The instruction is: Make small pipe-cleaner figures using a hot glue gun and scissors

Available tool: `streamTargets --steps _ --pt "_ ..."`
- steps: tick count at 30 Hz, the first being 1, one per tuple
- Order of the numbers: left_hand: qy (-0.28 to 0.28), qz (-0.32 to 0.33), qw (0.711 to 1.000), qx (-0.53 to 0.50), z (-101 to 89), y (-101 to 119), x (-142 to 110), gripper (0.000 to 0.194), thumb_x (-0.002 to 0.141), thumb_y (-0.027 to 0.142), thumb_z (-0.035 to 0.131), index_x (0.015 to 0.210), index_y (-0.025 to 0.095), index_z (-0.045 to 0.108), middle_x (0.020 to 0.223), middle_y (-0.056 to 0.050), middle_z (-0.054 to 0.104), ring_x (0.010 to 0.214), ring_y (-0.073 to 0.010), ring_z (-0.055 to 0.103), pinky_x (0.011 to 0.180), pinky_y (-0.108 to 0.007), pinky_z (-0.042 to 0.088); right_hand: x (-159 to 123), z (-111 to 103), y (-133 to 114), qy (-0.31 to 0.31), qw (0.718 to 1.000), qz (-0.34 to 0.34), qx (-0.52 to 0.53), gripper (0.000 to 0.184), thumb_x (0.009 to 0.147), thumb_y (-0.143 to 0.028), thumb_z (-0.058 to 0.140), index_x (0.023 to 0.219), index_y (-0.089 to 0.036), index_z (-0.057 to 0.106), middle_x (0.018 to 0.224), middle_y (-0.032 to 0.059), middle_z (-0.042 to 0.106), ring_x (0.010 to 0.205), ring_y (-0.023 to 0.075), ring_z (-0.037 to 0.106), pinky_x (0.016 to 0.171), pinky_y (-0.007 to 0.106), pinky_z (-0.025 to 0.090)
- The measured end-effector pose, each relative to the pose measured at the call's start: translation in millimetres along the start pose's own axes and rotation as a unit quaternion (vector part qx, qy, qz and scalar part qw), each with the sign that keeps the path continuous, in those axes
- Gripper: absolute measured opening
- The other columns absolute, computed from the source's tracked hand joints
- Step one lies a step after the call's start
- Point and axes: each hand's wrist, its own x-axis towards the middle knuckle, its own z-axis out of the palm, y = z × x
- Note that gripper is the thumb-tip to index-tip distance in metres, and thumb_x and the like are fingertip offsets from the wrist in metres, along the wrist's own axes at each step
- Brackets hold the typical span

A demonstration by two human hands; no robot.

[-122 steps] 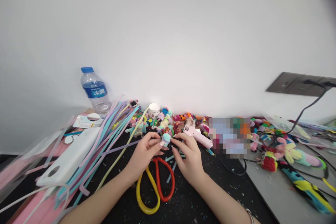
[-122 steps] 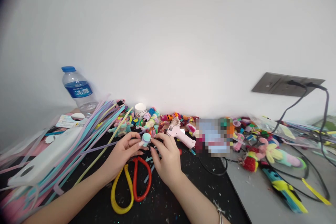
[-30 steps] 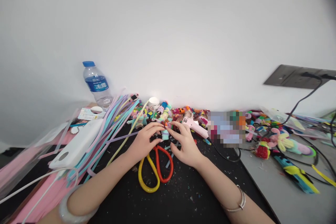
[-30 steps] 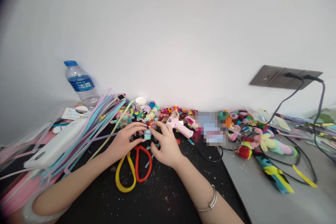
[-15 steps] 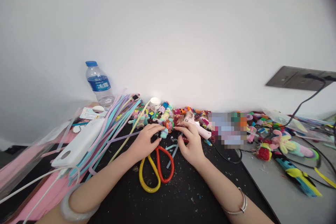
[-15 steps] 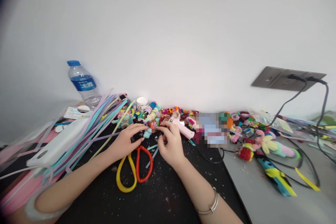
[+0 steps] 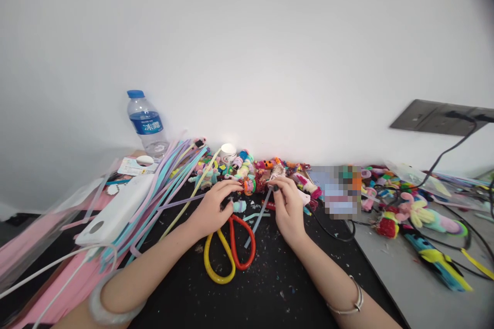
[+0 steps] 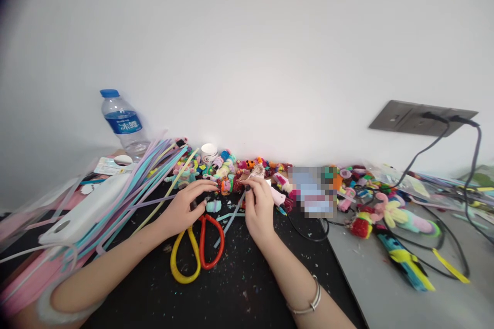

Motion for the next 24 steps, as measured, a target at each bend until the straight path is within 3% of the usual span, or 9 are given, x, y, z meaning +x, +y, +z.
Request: streamTargets --steps 4,7,12,15,20,24 --pt "0.05 0.002 0.999 -0.011 0.2 -2.8 0.5 0.028 0.086 0.016 0.043 0.1 0.02 0.067 0.116 -0.008 0.06 0.111 -0.0205 0.053 0.1 -0.039 0.039 1.7 -1.9 6.0 0.041 0.999 0.015 -0.006 0.022 0.09 -0.014 0.037 0.097 -0.02 0.058 0.101 0.0082 0.055 0.099 0.0211 0.051 0.089 0.039 0.041" --pt "0.08 -0.001 0.997 -0.018 -1.0 -1.1 1.0 0.018 0.084 0.019 0.051 0.082 0.019 0.069 0.104 -0.007 0.066 0.1 -0.02 0.059 0.092 -0.037 0.044 1.4 -1.7 7.1 0.041 0.999 0.021 -0.008 0.022 0.09 -0.015 0.038 0.096 -0.02 0.058 0.101 0.0081 0.055 0.099 0.021 0.052 0.088 0.038 0.041" --pt "0.109 -0.003 0.994 -0.015 -4.0 4.3 1.8 0.02 0.078 0.018 0.06 0.059 0.017 0.056 0.087 -0.005 0.067 0.085 -0.0183 0.062 0.081 -0.032 0.047 0.1 -0.3 4.6 0.031 0.999 0.029 -0.003 0.02 0.089 -0.014 0.038 0.093 -0.019 0.058 0.099 0.0079 0.056 0.097 0.0205 0.052 0.085 0.036 0.041" --pt "0.101 0.001 0.995 -0.005 -3.3 5.0 0.9 0.021 0.083 0.018 0.054 0.062 0.017 0.056 0.084 -0.005 0.067 0.083 -0.0171 0.061 0.079 -0.031 0.046 0.1 0.0 3.0 0.027 0.999 0.019 0.001 0.02 0.089 -0.014 0.038 0.093 -0.019 0.057 0.098 0.0076 0.056 0.096 0.0204 0.052 0.085 0.036 0.041" --pt "0.093 0.02 0.995 0.009 -0.2 5.5 -1.3 0.015 0.087 0.017 0.046 0.089 0.018 0.061 0.092 -0.006 0.065 0.091 -0.0173 0.058 0.084 -0.03 0.044 -1.4 0.5 1.9 0.004 1.0 0.026 0.011 0.02 0.089 -0.014 0.038 0.096 -0.019 0.056 0.096 0.0071 0.058 0.093 0.0199 0.054 0.083 0.035 0.042" --pt "0.099 0.017 0.994 0.034 -2.8 9.3 -0.7 0.016 0.088 0.018 0.045 0.097 0.017 0.058 0.093 -0.006 0.063 0.09 -0.0174 0.056 0.084 -0.031 0.042 -5.5 1.2 1.0 -0.016 0.999 0.04 0.009 0.02 0.088 -0.015 0.04 0.1 -0.018 0.056 0.088 0.0057 0.06 0.078 0.018 0.056 0.073 0.032 0.044"
